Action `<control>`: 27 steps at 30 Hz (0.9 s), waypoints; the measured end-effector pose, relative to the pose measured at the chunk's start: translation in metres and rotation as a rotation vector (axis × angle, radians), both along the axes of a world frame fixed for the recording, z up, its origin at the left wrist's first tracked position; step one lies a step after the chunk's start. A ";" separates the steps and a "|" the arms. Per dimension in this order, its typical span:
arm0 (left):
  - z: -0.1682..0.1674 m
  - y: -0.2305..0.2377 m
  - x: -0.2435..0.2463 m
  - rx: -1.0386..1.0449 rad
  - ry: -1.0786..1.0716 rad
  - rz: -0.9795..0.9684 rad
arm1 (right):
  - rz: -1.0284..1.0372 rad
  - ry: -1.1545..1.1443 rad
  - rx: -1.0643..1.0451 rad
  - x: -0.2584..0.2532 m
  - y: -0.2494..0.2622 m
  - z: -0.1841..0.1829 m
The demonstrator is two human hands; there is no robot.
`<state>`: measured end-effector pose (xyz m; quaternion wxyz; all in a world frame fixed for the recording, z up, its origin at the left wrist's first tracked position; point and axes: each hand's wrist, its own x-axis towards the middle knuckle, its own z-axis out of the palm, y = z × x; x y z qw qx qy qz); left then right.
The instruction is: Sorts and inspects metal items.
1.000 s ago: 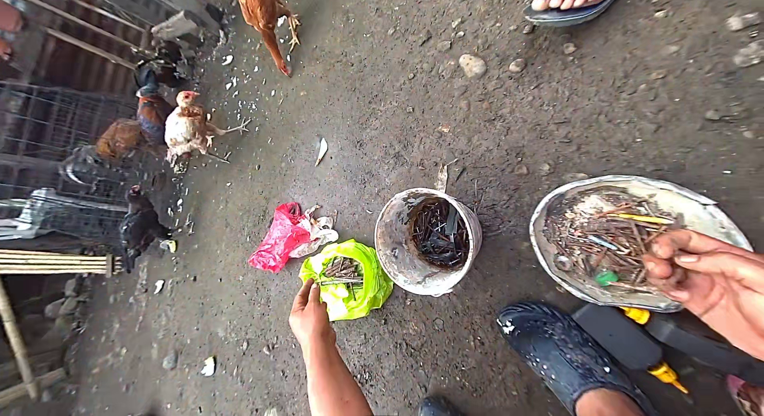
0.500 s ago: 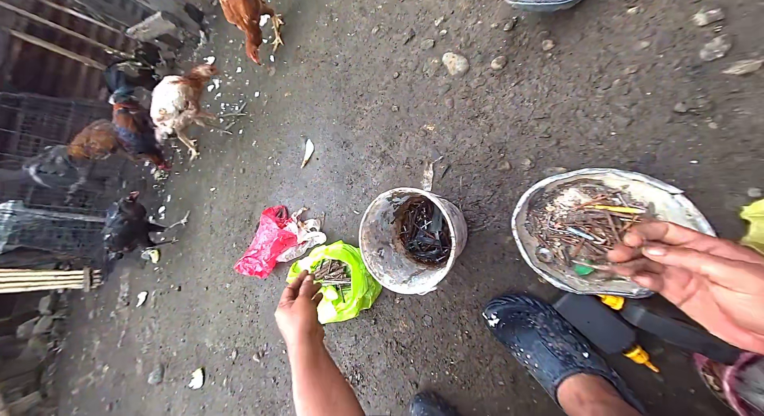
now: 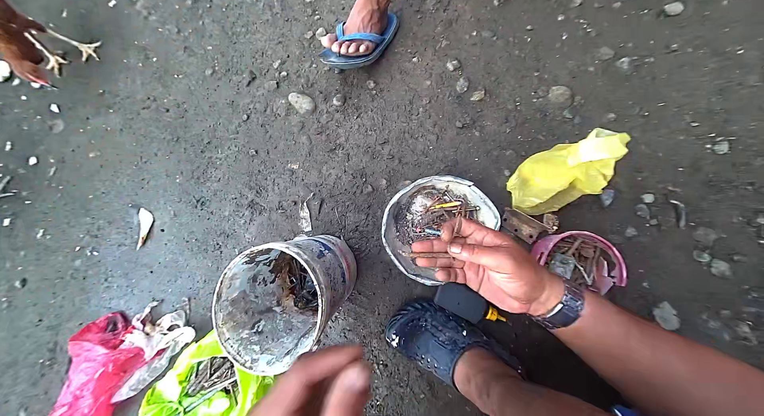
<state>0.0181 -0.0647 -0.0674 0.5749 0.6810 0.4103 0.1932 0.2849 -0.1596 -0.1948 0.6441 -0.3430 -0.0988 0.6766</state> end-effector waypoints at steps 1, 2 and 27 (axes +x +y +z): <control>-0.012 -0.007 0.024 -0.065 0.081 -0.025 | -0.002 0.017 0.004 -0.002 0.000 0.000; -0.031 -0.011 0.045 -0.133 0.170 -0.009 | 0.004 0.024 0.005 -0.003 -0.001 0.000; -0.126 -0.022 0.120 -0.450 -0.057 0.448 | 0.177 -0.143 -0.053 0.000 -0.015 -0.017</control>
